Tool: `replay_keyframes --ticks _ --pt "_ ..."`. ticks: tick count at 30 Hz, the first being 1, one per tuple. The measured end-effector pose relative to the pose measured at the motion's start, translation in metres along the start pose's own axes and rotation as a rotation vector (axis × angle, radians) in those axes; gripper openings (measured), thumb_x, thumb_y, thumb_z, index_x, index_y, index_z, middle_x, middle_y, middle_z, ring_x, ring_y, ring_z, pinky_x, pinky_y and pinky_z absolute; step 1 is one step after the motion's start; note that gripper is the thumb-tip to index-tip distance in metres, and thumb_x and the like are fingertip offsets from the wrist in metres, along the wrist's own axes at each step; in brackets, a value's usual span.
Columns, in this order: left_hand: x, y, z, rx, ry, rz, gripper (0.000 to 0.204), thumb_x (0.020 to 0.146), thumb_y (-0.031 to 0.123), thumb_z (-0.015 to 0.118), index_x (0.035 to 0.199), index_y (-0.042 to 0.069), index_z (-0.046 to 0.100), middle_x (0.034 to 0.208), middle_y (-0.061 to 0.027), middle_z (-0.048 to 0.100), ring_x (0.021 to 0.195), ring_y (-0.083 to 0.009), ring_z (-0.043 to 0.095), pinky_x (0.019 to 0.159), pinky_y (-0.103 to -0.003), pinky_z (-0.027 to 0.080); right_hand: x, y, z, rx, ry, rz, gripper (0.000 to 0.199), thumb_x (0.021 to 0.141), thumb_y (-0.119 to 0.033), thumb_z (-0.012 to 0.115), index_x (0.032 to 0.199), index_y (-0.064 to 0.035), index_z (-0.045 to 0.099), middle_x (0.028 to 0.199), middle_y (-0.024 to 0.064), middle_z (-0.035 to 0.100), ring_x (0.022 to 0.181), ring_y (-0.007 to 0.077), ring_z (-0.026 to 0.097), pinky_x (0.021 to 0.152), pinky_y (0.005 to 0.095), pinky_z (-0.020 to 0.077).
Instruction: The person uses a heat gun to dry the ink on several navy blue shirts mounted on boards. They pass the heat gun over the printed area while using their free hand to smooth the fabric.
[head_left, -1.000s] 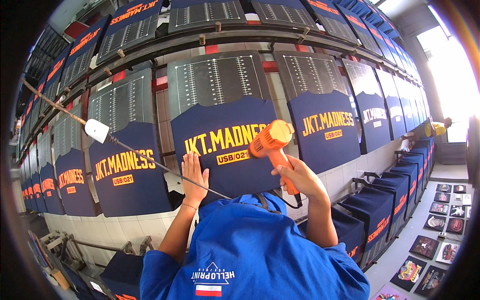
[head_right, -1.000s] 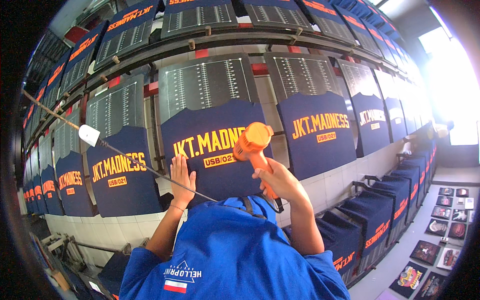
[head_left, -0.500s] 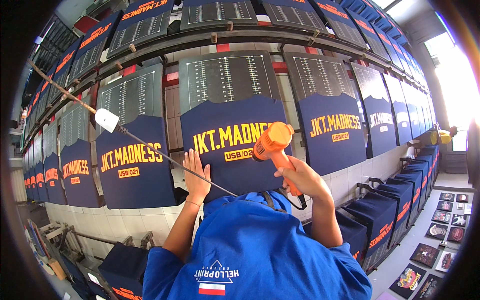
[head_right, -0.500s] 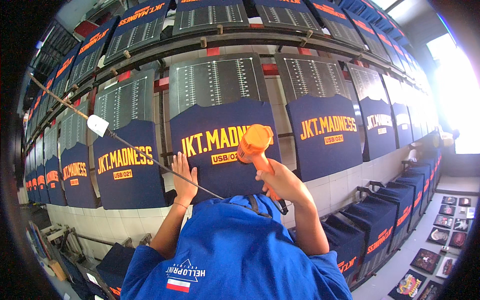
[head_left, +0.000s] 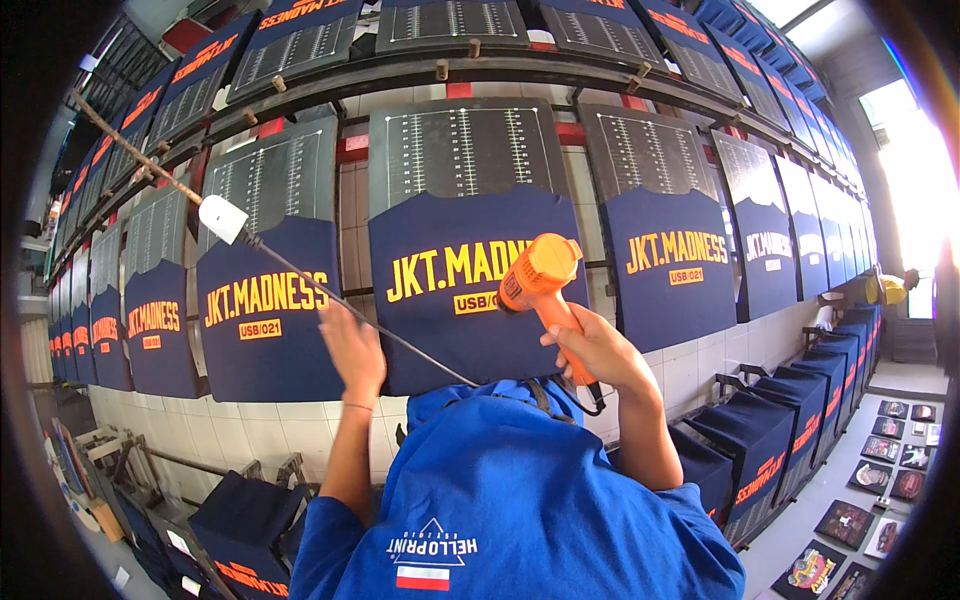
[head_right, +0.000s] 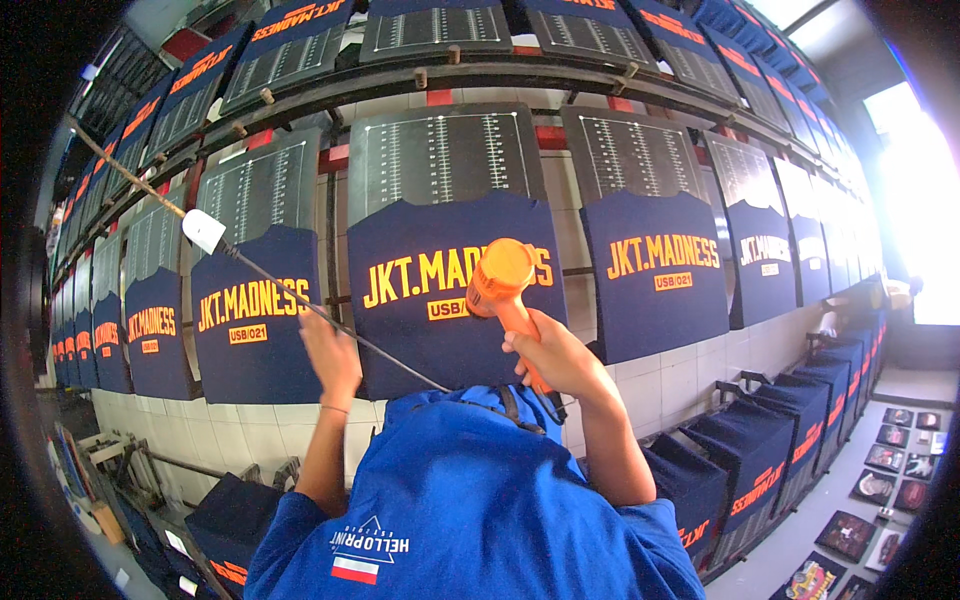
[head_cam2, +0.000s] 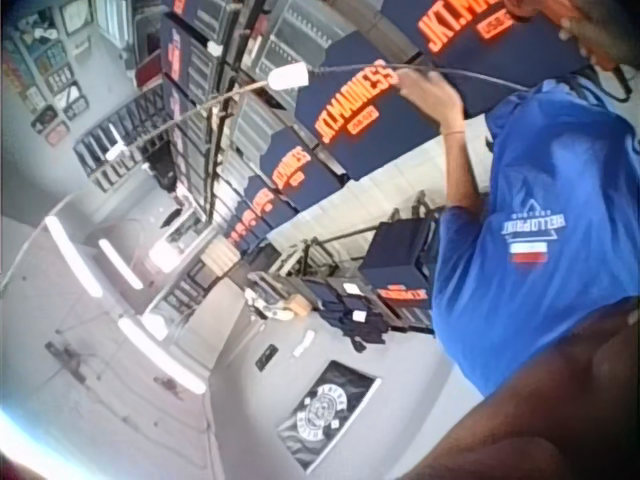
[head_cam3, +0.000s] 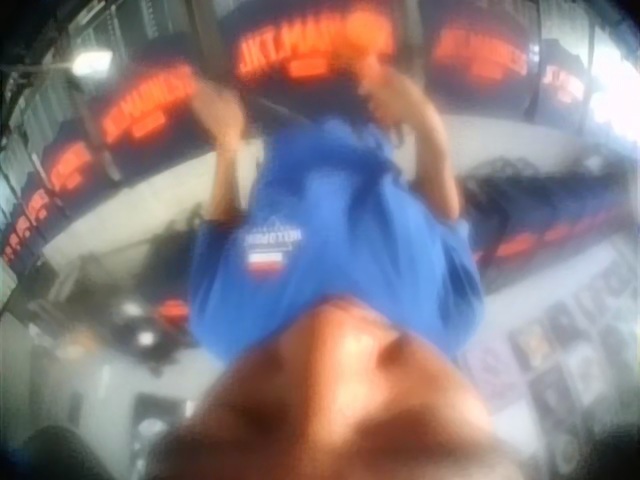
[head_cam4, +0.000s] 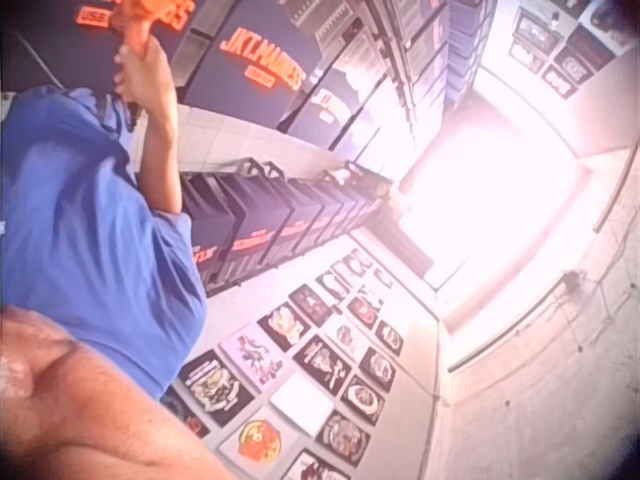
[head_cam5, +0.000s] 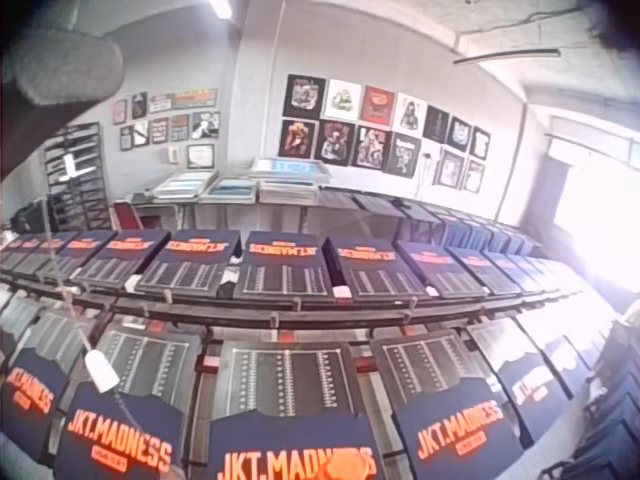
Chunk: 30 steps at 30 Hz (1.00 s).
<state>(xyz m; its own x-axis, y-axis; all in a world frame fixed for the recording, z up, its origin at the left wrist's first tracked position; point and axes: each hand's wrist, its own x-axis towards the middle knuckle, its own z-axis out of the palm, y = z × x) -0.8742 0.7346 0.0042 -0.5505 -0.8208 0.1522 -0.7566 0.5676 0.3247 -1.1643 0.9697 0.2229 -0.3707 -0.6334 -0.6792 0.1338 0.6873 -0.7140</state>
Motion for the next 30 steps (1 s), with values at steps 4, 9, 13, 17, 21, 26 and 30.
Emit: replay_keyframes --ticks 4,9,13,17,21,26,30 --pt "0.026 -0.104 -0.021 0.156 0.236 -0.298 0.06 0.108 0.031 0.042 0.152 -0.009 0.033 0.16 -0.0303 0.029 0.15 -0.0471 0.025 0.123 -0.057 0.018 0.002 -0.003 0.003 -0.016 -0.028 0.019 0.029 0.101 -0.021 0.056 0.121 0.0004 0.054 0.099 0.0066 0.068 0.068 0.0095 0.06 0.06 0.0264 0.0548" --pt "0.025 -0.201 -0.034 0.318 0.187 -0.673 0.07 0.11 0.045 0.03 0.151 -0.011 0.033 0.159 -0.0324 0.03 0.149 -0.0473 0.028 0.122 -0.055 0.024 0.001 -0.009 0.016 -0.01 -0.026 0.007 0.029 0.102 -0.021 0.055 0.121 0.0001 0.053 0.102 0.0066 0.067 0.07 0.0096 0.061 0.062 0.0272 0.0547" --pt "0.025 -0.193 -0.021 0.31 0.18 -0.664 0.073 0.109 0.048 0.027 0.151 -0.011 0.033 0.158 -0.0322 0.032 0.148 -0.048 0.03 0.121 -0.056 0.026 0.0 -0.015 0.017 -0.076 -0.062 0.015 0.028 0.102 -0.02 0.054 0.121 -0.0001 0.053 0.102 0.0068 0.068 0.071 0.0097 0.061 0.062 0.0271 0.0547" --pt "0.027 -0.186 -0.014 0.31 0.194 -0.612 0.071 0.109 0.047 0.028 0.151 -0.011 0.034 0.158 -0.0323 0.033 0.147 -0.0477 0.031 0.12 -0.056 0.027 0.002 -0.013 0.022 -0.065 -0.066 -0.019 0.029 0.101 -0.023 0.058 0.117 0.0002 0.054 0.09 0.0065 0.064 0.067 0.0113 0.061 0.058 0.0283 0.054" --pt "0.035 -0.192 -0.019 0.311 0.171 -0.649 0.07 0.109 0.045 0.029 0.151 -0.01 0.033 0.159 -0.0309 0.032 0.148 -0.0463 0.03 0.122 -0.054 0.024 0.006 -0.013 0.026 -0.063 -0.061 -0.042 0.034 0.1 -0.025 0.06 0.119 0.0011 0.053 0.085 0.0071 0.062 0.066 0.0122 0.061 0.056 0.0289 0.0538" --pt "0.047 -0.17 -0.021 0.285 0.14 -0.646 0.068 0.109 0.043 0.032 0.152 -0.01 0.033 0.16 -0.0298 0.032 0.149 -0.0453 0.029 0.122 -0.054 0.024 0.009 -0.018 0.025 -0.078 -0.097 -0.035 0.037 0.1 -0.026 0.06 0.124 0.0018 0.051 0.087 0.0071 0.062 0.066 0.012 0.061 0.056 0.0287 0.0534" --pt "0.043 -0.17 -0.013 0.278 0.181 -0.552 0.068 0.109 0.042 0.033 0.151 -0.011 0.034 0.159 -0.0298 0.032 0.149 -0.0462 0.029 0.121 -0.055 0.026 0.011 -0.023 0.034 -0.122 -0.101 -0.005 0.03 0.102 -0.022 0.056 0.121 0.0006 0.054 0.1 0.0082 0.068 0.069 0.0104 0.061 0.061 0.0268 0.0546"
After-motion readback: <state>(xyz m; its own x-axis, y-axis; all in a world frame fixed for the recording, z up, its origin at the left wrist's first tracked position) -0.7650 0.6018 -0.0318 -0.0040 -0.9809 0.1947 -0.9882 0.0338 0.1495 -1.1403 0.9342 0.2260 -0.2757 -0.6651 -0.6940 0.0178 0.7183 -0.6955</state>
